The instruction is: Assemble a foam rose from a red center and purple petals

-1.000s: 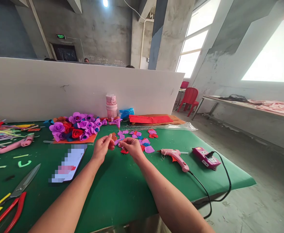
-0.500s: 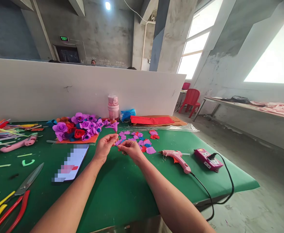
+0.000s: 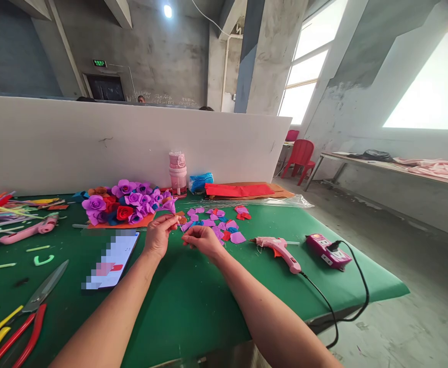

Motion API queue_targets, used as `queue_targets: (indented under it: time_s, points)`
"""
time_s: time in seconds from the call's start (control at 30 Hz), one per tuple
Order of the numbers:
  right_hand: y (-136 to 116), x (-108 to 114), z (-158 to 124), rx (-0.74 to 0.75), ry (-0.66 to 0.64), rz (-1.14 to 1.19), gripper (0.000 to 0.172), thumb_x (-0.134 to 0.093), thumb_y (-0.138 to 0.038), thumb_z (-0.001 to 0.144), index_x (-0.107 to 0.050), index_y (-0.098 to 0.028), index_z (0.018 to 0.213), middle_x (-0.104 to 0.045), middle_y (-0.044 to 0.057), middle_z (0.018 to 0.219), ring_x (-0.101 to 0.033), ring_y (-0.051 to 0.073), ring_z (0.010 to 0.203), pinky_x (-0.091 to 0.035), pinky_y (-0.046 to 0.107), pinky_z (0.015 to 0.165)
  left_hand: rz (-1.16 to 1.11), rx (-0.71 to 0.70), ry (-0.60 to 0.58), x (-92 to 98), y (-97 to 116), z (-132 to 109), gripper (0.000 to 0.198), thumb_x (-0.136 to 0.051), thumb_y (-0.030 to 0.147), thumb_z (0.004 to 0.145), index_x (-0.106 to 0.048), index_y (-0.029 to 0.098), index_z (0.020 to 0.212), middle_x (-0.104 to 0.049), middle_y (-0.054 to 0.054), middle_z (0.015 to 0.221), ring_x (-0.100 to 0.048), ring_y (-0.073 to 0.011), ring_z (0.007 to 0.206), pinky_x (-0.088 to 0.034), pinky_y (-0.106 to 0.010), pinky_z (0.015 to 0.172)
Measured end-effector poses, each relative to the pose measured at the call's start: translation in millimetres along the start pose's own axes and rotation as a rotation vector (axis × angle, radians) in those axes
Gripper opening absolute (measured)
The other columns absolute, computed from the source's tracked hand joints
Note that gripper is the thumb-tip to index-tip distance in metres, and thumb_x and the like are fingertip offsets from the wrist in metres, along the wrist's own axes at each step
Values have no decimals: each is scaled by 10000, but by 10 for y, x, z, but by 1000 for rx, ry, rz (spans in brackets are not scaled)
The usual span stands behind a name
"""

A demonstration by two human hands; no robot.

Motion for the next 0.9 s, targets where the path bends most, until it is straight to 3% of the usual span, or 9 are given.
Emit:
queue_targets:
  time_s: [0.2,0.37,0.53,0.63,0.7,0.8,0.9]
  points:
    - [-3,-5,-10,34,26,-12,220,-725,-366,627,-623,-172,640,-611,-17,556,-466,81,475,-353,224,492,-11,30,-18,-24,-46,-31,101,-763,246,492,-710,171,534,-637,-5,565,-504,-96,555,-408,-224,574]
    - [-13,-1,-2,49,64,32,286,-766,-424,592,-624,-178,630,-618,-8,563,-461,87,473,-346,229,481,28,47,-57,-82,-126,-74,105,-755,254,491,-702,169,523,-632,-7,566,-503,-106,563,-401,-233,571]
    - [-23,47,9,37,81,36,294,-747,-452,603,-630,-185,647,-635,3,590,-498,102,491,-380,237,493,97,50,-139,-126,-245,-111,141,-722,307,568,-688,172,541,-605,-4,551,-511,-134,563,-407,-271,592]
    - [-69,112,8,34,60,-82,259,-726,-423,625,-648,-183,680,-646,2,630,-525,111,522,-400,241,513,214,-37,-142,-124,-212,-124,153,-704,312,603,-676,179,533,-561,13,532,-475,-128,570,-372,-263,601]
    - [-139,187,5,89,127,-153,230,-715,-401,643,-643,-188,693,-638,-4,644,-537,119,556,-401,238,522,296,-90,-148,-128,-164,-133,162,-697,311,613,-663,184,518,-529,22,521,-445,-126,571,-340,-259,586]
    - [-245,281,-5,162,227,-122,225,-673,-413,695,-642,-194,736,-630,-6,671,-540,122,593,-407,237,547,359,-88,-184,-147,-130,-142,174,-694,314,613,-651,187,502,-517,26,516,-424,-125,562,-318,-258,573]
    - [-301,304,-10,162,218,-44,278,-679,-452,699,-659,-187,782,-643,6,712,-549,128,634,-426,246,595,376,-61,-253,-179,-144,-156,170,-704,322,609,-668,183,517,-556,15,539,-451,-134,581,-337,-261,595]
Point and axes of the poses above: each hand's wrist, its own z-axis towards the middle knuckle, its own x-axis out of the back of the hand, y = z × x, the point moved 4 cm from there along z, towards the middle knuckle
